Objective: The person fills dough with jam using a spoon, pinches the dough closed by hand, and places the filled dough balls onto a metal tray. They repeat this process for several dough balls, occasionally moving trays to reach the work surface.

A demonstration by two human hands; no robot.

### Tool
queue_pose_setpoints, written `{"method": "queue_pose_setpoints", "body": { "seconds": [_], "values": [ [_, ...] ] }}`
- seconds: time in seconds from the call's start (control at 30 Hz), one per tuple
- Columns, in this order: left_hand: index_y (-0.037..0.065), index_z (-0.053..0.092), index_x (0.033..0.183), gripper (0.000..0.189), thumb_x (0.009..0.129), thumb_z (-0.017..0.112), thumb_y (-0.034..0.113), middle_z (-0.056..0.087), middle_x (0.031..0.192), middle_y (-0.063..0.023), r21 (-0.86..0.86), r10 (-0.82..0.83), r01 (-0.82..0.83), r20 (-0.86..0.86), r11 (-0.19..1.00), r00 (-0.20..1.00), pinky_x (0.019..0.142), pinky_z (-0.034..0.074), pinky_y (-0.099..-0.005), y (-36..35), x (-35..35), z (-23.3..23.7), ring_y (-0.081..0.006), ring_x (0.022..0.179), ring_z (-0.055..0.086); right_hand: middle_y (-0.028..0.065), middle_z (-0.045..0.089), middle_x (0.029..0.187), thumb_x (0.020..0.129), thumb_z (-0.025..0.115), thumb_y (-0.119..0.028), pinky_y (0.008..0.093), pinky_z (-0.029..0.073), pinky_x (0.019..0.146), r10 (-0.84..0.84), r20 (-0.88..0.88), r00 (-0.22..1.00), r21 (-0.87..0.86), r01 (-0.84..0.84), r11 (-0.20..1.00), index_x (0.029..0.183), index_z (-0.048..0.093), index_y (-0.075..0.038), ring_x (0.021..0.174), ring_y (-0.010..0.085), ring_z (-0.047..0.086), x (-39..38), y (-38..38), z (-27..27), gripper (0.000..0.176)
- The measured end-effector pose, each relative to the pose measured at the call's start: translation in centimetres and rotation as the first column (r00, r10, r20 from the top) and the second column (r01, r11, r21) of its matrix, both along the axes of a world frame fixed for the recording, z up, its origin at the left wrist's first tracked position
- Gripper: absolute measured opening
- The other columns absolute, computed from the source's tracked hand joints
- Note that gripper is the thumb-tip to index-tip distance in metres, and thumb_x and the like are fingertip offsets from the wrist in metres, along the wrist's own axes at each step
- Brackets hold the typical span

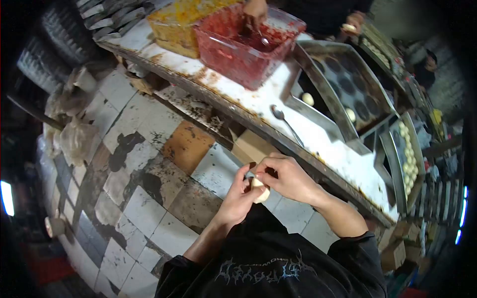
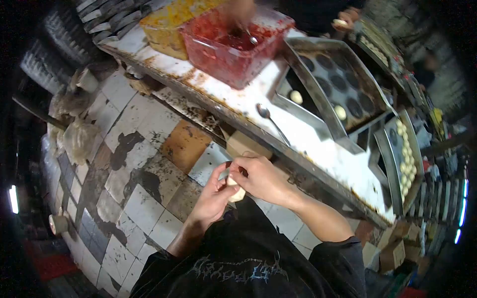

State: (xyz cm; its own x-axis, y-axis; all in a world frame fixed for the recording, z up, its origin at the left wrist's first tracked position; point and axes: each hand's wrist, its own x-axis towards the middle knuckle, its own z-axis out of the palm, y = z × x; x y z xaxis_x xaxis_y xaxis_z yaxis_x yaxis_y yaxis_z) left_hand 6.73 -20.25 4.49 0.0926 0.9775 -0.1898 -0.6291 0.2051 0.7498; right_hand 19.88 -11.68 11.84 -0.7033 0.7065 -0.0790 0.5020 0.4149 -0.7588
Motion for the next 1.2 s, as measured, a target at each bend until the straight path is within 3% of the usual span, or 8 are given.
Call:
{"method": "queue_pose_setpoints", "body": {
  "seconds": [0.23, 0.4, 0.5, 0.63, 0.73, 1.0, 1.1, 1.2],
  "values": [
    [0.001, 0.041, 0.125, 0.037, 0.088, 0.034, 0.000, 0.048, 0.125, -0.0191, -0.353, 0.210, -0.079, 0.349, 0.932, 0.913, 0.096, 0.041, -0.0392, -5.0, 3.0, 1.9, -0.0276, 0.112, 0.050, 0.0098, 0.055, 0.092, 0.075, 0.067, -0.009, 0.0365, 0.047, 0.069, 0.017, -0.006, 1.000, 0.627, -0.010, 0.779, 0.084, 0.057, -0.003, 0.082, 0.0271, 0.056, 3.3, -10.8, -0.3, 0.015],
    [-0.003, 0.044, 0.125, 0.036, 0.090, 0.039, -0.001, 0.051, 0.124, -0.0121, -0.067, -0.059, 0.101, 0.465, 0.993, 0.883, 0.091, 0.042, -0.0303, -8.1, 5.9, 2.7, -0.0185, 0.109, 0.052, 0.0097, 0.058, 0.084, 0.076, 0.067, -0.008, 0.0377, 0.048, 0.068, -0.069, -0.113, 0.991, 0.516, 0.118, 0.849, 0.090, 0.056, -0.002, 0.077, 0.0284, 0.057, 7.5, -13.1, 0.8, 0.019],
    [-0.004, 0.043, 0.125, 0.034, 0.092, 0.050, 0.005, 0.052, 0.120, -0.0115, 0.188, 0.091, -0.064, -0.135, 0.980, 0.987, 0.093, 0.042, -0.0272, -9.6, 9.6, 3.1, -0.0154, 0.110, 0.051, 0.0142, 0.060, 0.088, 0.076, 0.067, -0.007, 0.0393, 0.048, 0.072, -0.393, -0.299, 0.870, -0.126, 0.372, 0.920, 0.100, 0.055, -0.001, 0.082, 0.0303, 0.059, 10.4, -14.6, 1.8, 0.027],
    [-0.001, 0.039, 0.122, 0.032, 0.092, 0.048, 0.004, 0.054, 0.112, -0.0139, 0.048, 0.128, -0.136, 0.141, 0.990, 0.982, 0.089, 0.044, -0.0278, -10.0, 15.6, 2.8, -0.0162, 0.106, 0.053, 0.0126, 0.060, 0.091, 0.077, 0.066, -0.007, 0.0367, 0.046, 0.074, -0.180, -0.164, 0.970, 0.622, 0.244, 0.744, 0.107, 0.055, 0.001, 0.087, 0.0278, 0.057, 14.8, -18.2, 2.4, 0.033],
    [-0.002, 0.042, 0.122, 0.030, 0.092, 0.047, 0.003, 0.054, 0.112, -0.0136, 0.084, -0.002, -0.009, 0.134, 0.996, 0.991, 0.088, 0.045, -0.0287, -11.0, 20.7, 3.8, -0.0163, 0.102, 0.054, 0.0114, 0.059, 0.087, 0.077, 0.065, -0.008, 0.0368, 0.045, 0.069, -0.218, -0.132, 0.967, 0.733, 0.243, 0.635, 0.102, 0.056, 0.000, 0.083, 0.0269, 0.055, 20.8, -19.2, 1.6, 0.027],
    [-0.002, 0.047, 0.120, 0.030, 0.091, 0.047, 0.004, 0.050, 0.125, -0.0135, 0.272, -0.205, 0.306, -0.345, 0.912, 0.916, 0.086, 0.046, -0.0286, -11.7, 28.3, 5.8, -0.0169, 0.102, 0.054, 0.0112, 0.055, 0.089, 0.080, 0.066, -0.010, 0.0368, 0.043, 0.068, -0.323, -0.251, 0.912, 0.234, 0.381, 0.894, 0.093, 0.059, -0.005, 0.080, 0.0287, 0.052, 32.3, -18.8, 4.0, 0.016],
    [0.000, 0.042, 0.112, 0.023, 0.090, 0.046, 0.002, 0.052, 0.116, -0.0172, 0.066, -0.095, 0.087, 0.139, 0.994, 0.986, 0.083, 0.049, -0.0310, -10.8, 28.8, 6.2, -0.0215, 0.096, 0.057, 0.0109, 0.053, 0.099, 0.075, 0.070, -0.014, 0.0375, 0.043, 0.077, -0.243, -0.298, 0.923, 0.344, 0.341, 0.875, 0.092, 0.061, -0.007, 0.090, 0.0279, 0.051, 31.8, -19.0, 3.4, 0.020],
    [-0.001, 0.043, 0.112, 0.022, 0.090, 0.044, 0.002, 0.053, 0.115, -0.0178, -0.009, -0.150, 0.151, 0.084, 0.988, 0.985, 0.082, 0.050, -0.0312, -9.8, 27.5, 5.5, -0.0217, 0.095, 0.058, 0.0088, 0.053, 0.106, 0.071, 0.072, -0.016, 0.0390, 0.041, 0.084, -0.209, -0.198, 0.958, 0.542, 0.284, 0.791, 0.091, 0.063, -0.009, 0.099, 0.0281, 0.049, 30.7, -18.7, 2.7, 0.023]
  ]
}}
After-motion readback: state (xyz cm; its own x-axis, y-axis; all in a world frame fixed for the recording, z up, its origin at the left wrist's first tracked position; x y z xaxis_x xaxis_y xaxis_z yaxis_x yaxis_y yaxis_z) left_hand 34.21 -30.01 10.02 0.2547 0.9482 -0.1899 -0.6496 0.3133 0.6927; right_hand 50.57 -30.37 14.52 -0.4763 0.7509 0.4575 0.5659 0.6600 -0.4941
